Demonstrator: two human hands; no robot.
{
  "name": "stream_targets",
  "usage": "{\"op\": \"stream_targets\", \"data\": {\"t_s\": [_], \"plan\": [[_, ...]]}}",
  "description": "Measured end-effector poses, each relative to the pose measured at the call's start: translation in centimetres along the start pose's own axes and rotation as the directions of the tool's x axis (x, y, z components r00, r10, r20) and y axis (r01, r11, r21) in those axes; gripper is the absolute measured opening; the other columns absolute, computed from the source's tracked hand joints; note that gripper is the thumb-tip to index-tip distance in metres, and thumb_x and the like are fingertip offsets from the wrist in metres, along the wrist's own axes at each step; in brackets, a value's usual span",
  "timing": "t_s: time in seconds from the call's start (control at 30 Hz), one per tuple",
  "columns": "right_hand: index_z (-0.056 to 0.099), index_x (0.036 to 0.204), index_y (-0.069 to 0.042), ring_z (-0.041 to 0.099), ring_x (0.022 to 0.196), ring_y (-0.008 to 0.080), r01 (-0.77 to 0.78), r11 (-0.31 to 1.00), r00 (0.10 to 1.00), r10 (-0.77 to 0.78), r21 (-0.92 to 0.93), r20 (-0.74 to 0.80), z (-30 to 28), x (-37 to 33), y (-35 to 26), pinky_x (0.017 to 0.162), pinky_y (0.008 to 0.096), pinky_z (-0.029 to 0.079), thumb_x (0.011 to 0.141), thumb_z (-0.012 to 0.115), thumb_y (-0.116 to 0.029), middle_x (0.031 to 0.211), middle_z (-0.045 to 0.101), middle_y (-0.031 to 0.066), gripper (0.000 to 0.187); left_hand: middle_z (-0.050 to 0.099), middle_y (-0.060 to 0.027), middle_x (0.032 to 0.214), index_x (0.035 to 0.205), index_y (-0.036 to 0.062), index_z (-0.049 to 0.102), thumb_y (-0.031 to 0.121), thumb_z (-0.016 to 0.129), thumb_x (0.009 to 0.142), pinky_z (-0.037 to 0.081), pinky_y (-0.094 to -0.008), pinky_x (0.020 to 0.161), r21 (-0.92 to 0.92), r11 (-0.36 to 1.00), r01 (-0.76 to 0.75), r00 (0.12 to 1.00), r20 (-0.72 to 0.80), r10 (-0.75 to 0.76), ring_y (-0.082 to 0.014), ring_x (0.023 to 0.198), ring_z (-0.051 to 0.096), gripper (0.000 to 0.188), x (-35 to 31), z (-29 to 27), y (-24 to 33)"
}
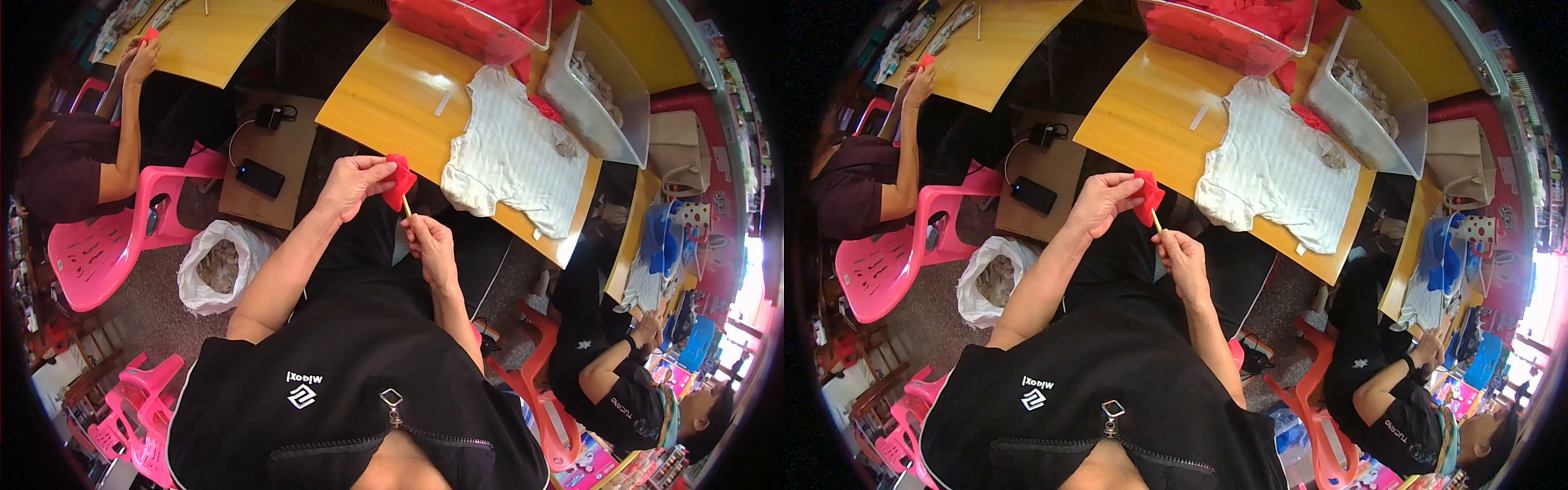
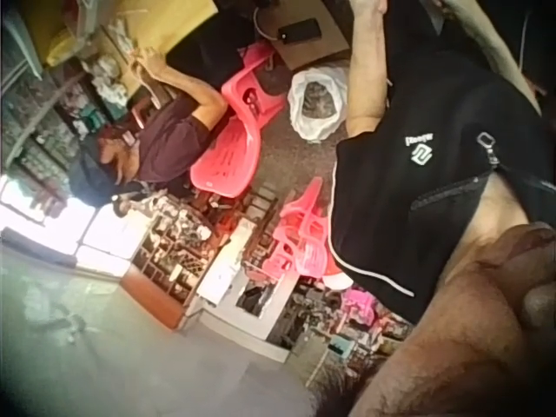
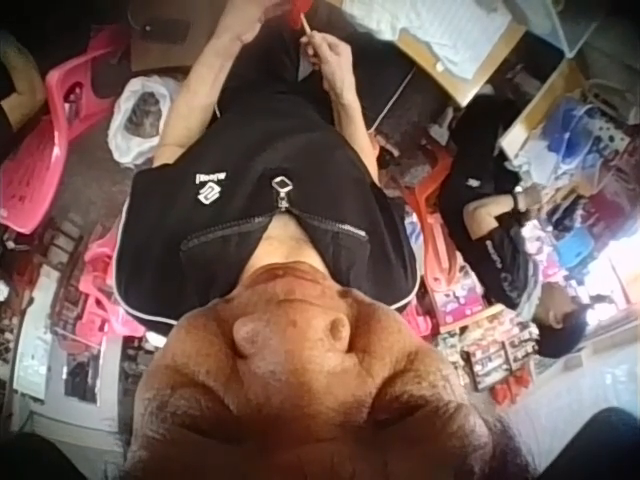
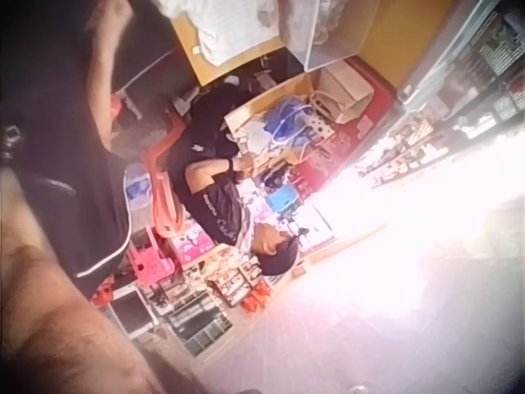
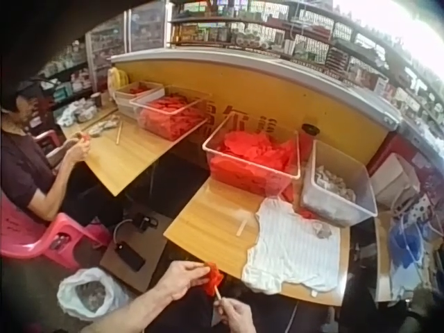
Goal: Assembling small decorative items using red fabric pieces and a wooden stick.
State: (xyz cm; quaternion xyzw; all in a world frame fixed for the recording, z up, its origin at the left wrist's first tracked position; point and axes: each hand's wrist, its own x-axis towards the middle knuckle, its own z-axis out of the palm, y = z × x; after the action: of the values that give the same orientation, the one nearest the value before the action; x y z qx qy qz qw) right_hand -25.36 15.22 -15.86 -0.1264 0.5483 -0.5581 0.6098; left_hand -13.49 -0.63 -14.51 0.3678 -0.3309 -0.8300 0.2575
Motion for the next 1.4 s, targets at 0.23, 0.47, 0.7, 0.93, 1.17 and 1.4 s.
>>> {"op": "stream_targets", "data": {"t_s": [0.23, 0.47, 0.7, 0.93, 1.17, 1.4], "plan": [[0.065, 0.091, -0.001, 0.036, 0.051, 0.0006, 0.196, 0.959, 0.971, -0.219, -0.203, -0.098, 0.0, -0.2, 0.5, 0.045, 0.0159, 0.026, 0.095, 0.055, -0.021, 0.067, 0.051, -0.0061, 0.023, 0.068, -0.0119, 0.092, 0.099, -0.0043, 0.065, 0.009, 0.067, 0.085, 0.056, -0.0273, 0.073, 0.060, 0.997, 0.056, 0.998, 0.015, -0.057, -0.0163, 0.081, 0.066, 0.019, -0.1, -0.6, 1.2], [0.066, 0.092, -0.001, 0.036, 0.050, 0.0008, 0.232, 0.970, 0.961, -0.240, -0.070, -0.134, 0.8, -0.1, 0.8, 0.045, 0.0167, 0.026, 0.095, 0.055, -0.019, 0.066, 0.051, -0.0058, 0.021, 0.068, -0.0094, 0.093, 0.097, -0.0013, 0.065, 0.010, 0.066, 0.086, 0.056, -0.0282, 0.075, -0.071, 0.994, 0.077, 0.997, 0.020, -0.075, -0.0161, 0.085, 0.066, 0.016, 0.0, -0.9, 0.6], [0.063, 0.089, -0.002, 0.033, 0.049, 0.0013, 0.075, 0.987, 0.997, -0.069, 0.139, -0.047, 0.9, -0.4, 0.4, 0.044, 0.0171, 0.021, 0.096, 0.053, -0.021, 0.065, 0.048, -0.0054, 0.023, 0.068, -0.0074, 0.097, 0.100, 0.0024, 0.066, 0.014, 0.065, 0.087, 0.055, -0.0295, 0.080, -0.235, 0.968, 0.086, 0.995, 0.073, -0.071, -0.0154, 0.088, 0.065, 0.018, -0.3, -0.1, 0.8], [0.061, 0.089, -0.003, 0.030, 0.047, 0.0008, 0.029, 0.975, 1.000, -0.027, 0.219, -0.012, 0.7, 0.0, 0.5, 0.043, 0.0171, 0.020, 0.096, 0.052, -0.025, 0.063, 0.045, -0.0063, 0.025, 0.068, -0.0054, 0.098, 0.104, 0.0038, 0.065, 0.018, 0.066, 0.087, 0.053, -0.0291, 0.082, -0.353, 0.923, 0.152, 0.988, 0.020, -0.155, -0.0144, 0.089, 0.065, 0.022, 0.4, -0.6, -0.5], [0.061, 0.087, -0.003, 0.030, 0.047, 0.0008, 0.021, 0.970, 0.998, -0.034, 0.242, 0.048, 0.5, -0.6, 0.4, 0.043, 0.0171, 0.020, 0.096, 0.052, -0.026, 0.063, 0.045, -0.0063, 0.026, 0.068, -0.0066, 0.098, 0.104, 0.0031, 0.065, 0.019, 0.064, 0.088, 0.054, -0.0315, 0.084, -0.500, 0.858, 0.116, 0.992, 0.017, -0.124, -0.0172, 0.091, 0.065, 0.022, 0.1, 0.2, -0.4], [0.061, 0.087, -0.003, 0.030, 0.047, 0.0011, 0.067, 0.992, 0.997, -0.064, 0.109, -0.037, 0.8, -1.6, 0.4, 0.043, 0.0171, 0.020, 0.096, 0.053, -0.026, 0.063, 0.044, -0.0054, 0.026, 0.068, -0.0069, 0.099, 0.104, 0.0036, 0.065, 0.019, 0.063, 0.089, 0.054, -0.0314, 0.084, -0.333, 0.932, 0.142, 0.989, 0.091, -0.118, -0.0168, 0.092, 0.066, 0.022, -1.4, 0.2, -0.6]]}}
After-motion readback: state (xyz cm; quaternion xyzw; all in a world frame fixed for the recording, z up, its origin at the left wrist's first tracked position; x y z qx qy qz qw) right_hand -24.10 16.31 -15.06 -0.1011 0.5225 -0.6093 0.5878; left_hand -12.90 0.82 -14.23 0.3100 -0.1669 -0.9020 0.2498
